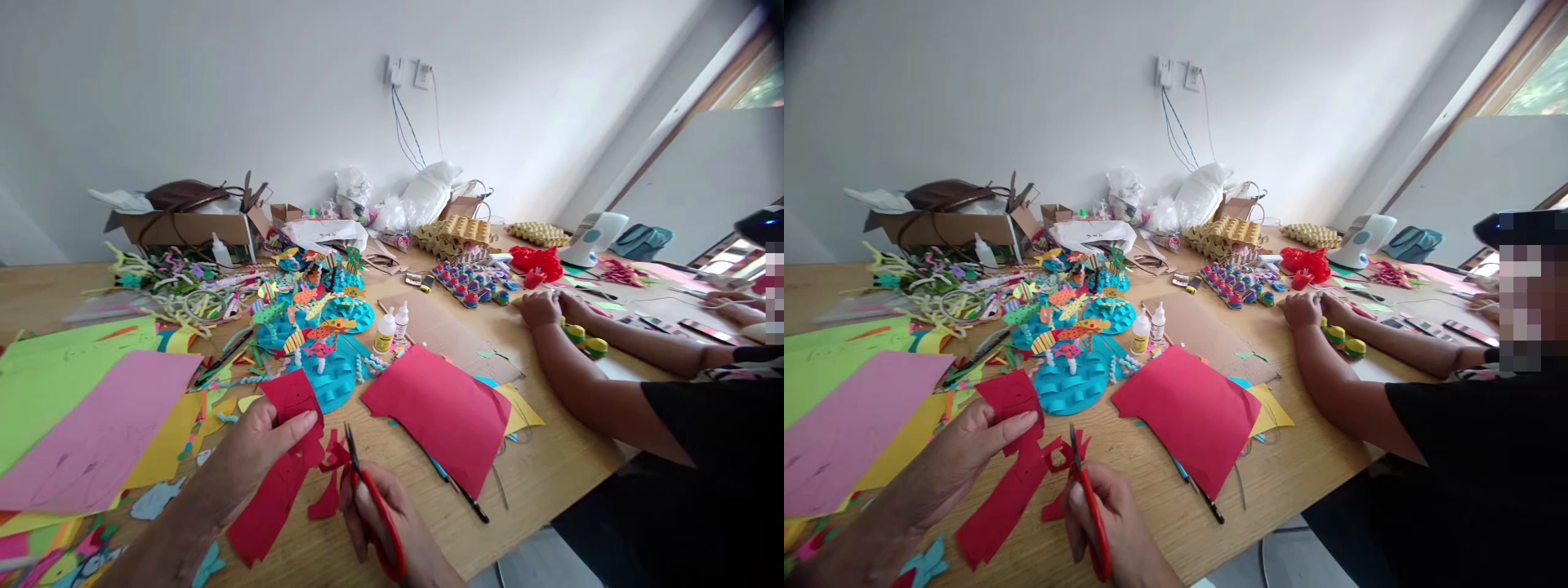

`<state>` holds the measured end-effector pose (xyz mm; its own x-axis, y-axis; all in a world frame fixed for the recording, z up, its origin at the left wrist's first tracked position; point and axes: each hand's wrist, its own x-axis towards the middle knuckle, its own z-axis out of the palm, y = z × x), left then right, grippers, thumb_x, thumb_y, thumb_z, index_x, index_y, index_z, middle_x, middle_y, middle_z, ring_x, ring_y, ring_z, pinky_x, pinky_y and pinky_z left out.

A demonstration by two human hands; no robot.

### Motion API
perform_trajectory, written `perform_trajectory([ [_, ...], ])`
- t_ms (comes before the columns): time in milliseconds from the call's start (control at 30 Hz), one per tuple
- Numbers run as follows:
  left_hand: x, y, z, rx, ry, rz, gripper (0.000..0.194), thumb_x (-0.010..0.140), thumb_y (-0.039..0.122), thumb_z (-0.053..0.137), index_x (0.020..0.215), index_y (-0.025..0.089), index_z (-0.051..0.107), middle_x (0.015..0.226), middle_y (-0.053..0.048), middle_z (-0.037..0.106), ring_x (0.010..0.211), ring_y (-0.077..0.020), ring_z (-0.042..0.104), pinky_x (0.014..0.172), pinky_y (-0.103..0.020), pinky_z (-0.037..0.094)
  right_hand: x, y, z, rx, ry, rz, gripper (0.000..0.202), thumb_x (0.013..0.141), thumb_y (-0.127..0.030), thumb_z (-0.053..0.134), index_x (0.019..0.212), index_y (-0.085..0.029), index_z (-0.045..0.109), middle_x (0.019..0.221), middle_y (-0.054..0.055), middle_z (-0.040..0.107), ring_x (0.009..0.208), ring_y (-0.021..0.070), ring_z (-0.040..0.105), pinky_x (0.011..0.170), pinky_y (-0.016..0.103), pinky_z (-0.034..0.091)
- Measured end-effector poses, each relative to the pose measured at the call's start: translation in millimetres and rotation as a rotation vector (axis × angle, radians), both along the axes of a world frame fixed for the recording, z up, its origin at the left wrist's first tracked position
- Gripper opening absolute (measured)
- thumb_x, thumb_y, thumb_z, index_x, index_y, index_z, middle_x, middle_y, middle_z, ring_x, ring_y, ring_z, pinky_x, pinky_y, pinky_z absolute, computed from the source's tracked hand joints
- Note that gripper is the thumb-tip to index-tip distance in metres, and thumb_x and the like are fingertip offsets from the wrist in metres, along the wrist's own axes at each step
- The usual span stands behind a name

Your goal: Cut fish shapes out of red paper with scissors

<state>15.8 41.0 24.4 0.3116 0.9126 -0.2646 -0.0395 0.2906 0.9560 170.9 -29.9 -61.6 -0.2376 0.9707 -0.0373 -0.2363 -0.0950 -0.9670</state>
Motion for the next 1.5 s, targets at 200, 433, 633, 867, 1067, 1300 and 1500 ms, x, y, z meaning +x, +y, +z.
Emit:
perform_trajectory([
  [200,4.7,-1.7,8.0,0.069,0.116,-0.061,0.01,0.061,0.028,0.07,0.06,0.02,0.064,0.051,0.004,0.065,0.048,-0.0145,0.055,0.048,-0.023,0.044,11.9,18.3,37.4,0.069,0.035,-0.163,0.033,0.069,-0.041,0.072,0.076,-0.016,0.052,0.064,-0.003,0.05,0.054,0.0084,0.042,0.05,0.019,0.034],
  [433,3.9,2.8,-2.0,0.199,0.142,-0.137,0.01,0.063,0.029,0.067,0.065,0.019,0.066,0.056,0.003,0.064,0.05,-0.0133,0.052,0.047,-0.021,0.041,-2.1,40.1,65.4,0.152,-0.038,-0.176,0.021,0.066,-0.026,0.068,0.075,-0.018,0.051,0.068,-0.003,0.051,0.058,0.0102,0.044,0.054,0.022,0.036],
  [633,-3.6,9.4,1.8,0.255,0.148,-0.132,0.014,0.069,0.032,0.065,0.069,0.018,0.065,0.058,0.003,0.062,0.056,-0.0149,0.054,0.052,-0.022,0.042,-9.6,51.2,72.5,0.144,-0.037,-0.161,0.018,0.065,-0.024,0.065,0.073,-0.019,0.049,0.064,-0.004,0.049,0.054,0.0092,0.041,0.052,0.022,0.034],
  [867,-4.9,15.3,11.2,0.254,0.036,-0.033,0.012,0.072,0.028,0.062,0.076,0.019,0.069,0.063,0.002,0.068,0.064,-0.016,0.057,0.058,-0.022,0.045,-19.3,52.1,81.6,0.113,-0.034,-0.168,0.022,0.067,-0.031,0.065,0.074,-0.017,0.048,0.063,-0.004,0.048,0.054,0.0089,0.04,0.051,0.021,0.033],
  [1067,-7.7,14.7,16.8,0.253,-0.032,-0.007,0.01,0.075,0.026,0.061,0.076,0.021,0.069,0.066,0.003,0.07,0.064,-0.0146,0.059,0.061,-0.02,0.046,-18.0,43.3,69.6,0.133,0.01,-0.201,0.024,0.07,-0.033,0.067,0.076,-0.016,0.051,0.066,-0.003,0.049,0.058,0.0097,0.041,0.054,0.022,0.033],
  [1300,-4.7,11.7,12.8,0.284,0.025,0.006,0.015,0.073,0.028,0.061,0.081,0.019,0.07,0.073,0.0,0.072,0.069,-0.0185,0.061,0.067,-0.025,0.048,-25.6,51.5,76.7,0.136,0.081,-0.217,0.022,0.066,-0.025,0.068,0.077,-0.017,0.051,0.066,-0.003,0.052,0.054,0.0086,0.04,0.05,0.02,0.032],
  [1500,-3.8,10.7,16.6,0.322,0.097,0.004,0.008,0.069,0.027,0.063,0.069,0.019,0.067,0.061,0.002,0.066,0.06,-0.0166,0.058,0.058,-0.023,0.045,-28.5,55.2,81.0,0.134,0.052,-0.245,0.023,0.065,-0.028,0.068,0.074,-0.017,0.05,0.063,-0.005,0.05,0.05,0.0073,0.038,0.047,0.019,0.031],
])
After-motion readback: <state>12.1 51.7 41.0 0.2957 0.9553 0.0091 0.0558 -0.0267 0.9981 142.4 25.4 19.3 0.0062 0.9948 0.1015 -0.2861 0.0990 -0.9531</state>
